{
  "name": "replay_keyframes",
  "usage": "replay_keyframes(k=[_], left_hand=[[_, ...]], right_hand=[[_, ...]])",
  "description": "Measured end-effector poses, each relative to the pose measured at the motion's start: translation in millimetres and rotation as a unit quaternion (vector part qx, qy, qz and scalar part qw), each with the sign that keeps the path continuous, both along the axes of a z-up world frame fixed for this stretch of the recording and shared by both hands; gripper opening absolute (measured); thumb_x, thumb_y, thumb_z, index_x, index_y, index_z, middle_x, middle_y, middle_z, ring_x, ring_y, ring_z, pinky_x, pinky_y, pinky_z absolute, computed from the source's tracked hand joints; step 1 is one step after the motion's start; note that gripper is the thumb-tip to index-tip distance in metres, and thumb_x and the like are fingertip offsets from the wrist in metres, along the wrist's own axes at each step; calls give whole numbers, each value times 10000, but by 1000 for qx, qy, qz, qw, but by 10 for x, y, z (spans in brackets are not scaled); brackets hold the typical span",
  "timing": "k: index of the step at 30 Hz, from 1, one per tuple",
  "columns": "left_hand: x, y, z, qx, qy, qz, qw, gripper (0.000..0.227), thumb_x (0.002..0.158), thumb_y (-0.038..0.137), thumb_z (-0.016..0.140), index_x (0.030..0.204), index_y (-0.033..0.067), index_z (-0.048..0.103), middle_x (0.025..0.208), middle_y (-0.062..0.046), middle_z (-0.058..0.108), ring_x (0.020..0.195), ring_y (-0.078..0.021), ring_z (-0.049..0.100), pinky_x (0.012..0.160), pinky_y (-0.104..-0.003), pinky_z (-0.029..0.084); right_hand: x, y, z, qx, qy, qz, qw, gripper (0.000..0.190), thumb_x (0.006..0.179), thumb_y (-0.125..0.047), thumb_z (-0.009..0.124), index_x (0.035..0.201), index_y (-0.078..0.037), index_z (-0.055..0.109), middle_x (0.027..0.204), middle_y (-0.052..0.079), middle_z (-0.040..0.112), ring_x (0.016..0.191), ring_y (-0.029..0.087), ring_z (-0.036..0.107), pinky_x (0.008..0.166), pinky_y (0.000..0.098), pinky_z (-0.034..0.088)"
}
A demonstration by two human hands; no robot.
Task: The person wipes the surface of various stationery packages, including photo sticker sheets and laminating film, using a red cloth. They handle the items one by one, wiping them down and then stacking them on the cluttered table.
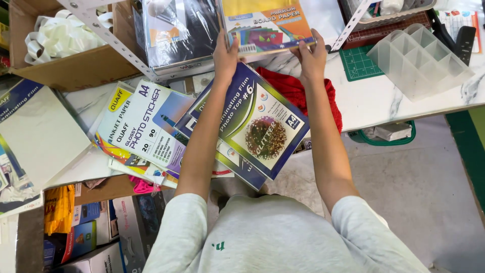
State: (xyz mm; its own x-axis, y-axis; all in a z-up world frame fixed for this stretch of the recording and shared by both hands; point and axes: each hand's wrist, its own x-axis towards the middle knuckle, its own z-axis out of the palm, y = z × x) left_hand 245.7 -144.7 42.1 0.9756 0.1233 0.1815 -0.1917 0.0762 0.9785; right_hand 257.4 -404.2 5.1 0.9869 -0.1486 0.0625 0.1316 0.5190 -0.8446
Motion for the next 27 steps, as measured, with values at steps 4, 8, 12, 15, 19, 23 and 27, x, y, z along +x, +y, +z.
replay_keyframes(k=[4, 8, 12, 15, 19, 23, 27], left_hand=[[-52, -15, -60, 316, -129, 124, 932, 490, 942, 184, 728, 1361, 11, 540, 1200, -228, 680, 993, -323, 700, 794, -383, 577], [-335, -155, 252, 547, -212, 182, 789, 361, 829, 114, 742, 1174, 16, 705, 1310, -224, 662, 1250, -400, 589, 1044, -433, 470], [-155, -139, 77, 588, -213, 181, 759, 242, 876, 74, 696, 1108, 34, 748, 1239, -130, 714, 1252, -324, 618, 1089, -455, 457], [44, -92, -48, 595, -221, 162, 756, 201, 885, 67, 668, 1060, 41, 763, 1163, -118, 738, 1178, -303, 651, 1078, -484, 461], [244, -61, -213, 620, -233, 149, 735, 171, 859, 43, 643, 987, 44, 756, 1089, -124, 749, 1125, -301, 681, 1083, -467, 475], [277, -63, -192, 641, -226, 139, 720, 149, 831, 34, 640, 922, 43, 757, 1007, -125, 749, 1076, -296, 696, 1095, -477, 460], [288, -45, -173, 645, -228, 145, 715, 155, 826, 25, 641, 911, 39, 769, 977, -123, 749, 1049, -287, 702, 1115, -496, 430]], right_hand=[[398, 125, -193, -21, -5, -37, 999, 542, 1025, 25, 583, 1511, 48, 342, 1404, 259, 554, 1035, 236, 719, 842, 322, 671], [598, 228, -345, -47, 2, -65, 997, 519, 1029, 11, 594, 1490, 65, 362, 1412, 230, 504, 1051, 239, 707, 833, 360, 637], [665, 251, -372, -59, -5, -71, 996, 537, 1019, 18, 616, 1488, 60, 358, 1384, 245, 527, 1035, 239, 725, 836, 338, 689], [608, 297, -263, -69, 5, -86, 994, 539, 1023, -2, 620, 1493, 51, 360, 1361, 260, 553, 993, 226, 744, 836, 322, 655], [554, 327, -276, -168, 20, -115, 979, 604, 999, 5, 635, 1518, 31, 327, 1312, 263, 592, 967, 198, 756, 858, 298, 624], [641, 272, -572, -376, -34, -190, 906, 634, 955, 43, 726, 1502, 29, 405, 1368, 194, 511, 1100, 176, 689, 922, 267, 630], [586, 348, -545, -380, -88, -212, 896, 625, 929, 43, 693, 1478, 19, 397, 1468, 210, 362, 1124, 229, 664, 950, 304, 607]])
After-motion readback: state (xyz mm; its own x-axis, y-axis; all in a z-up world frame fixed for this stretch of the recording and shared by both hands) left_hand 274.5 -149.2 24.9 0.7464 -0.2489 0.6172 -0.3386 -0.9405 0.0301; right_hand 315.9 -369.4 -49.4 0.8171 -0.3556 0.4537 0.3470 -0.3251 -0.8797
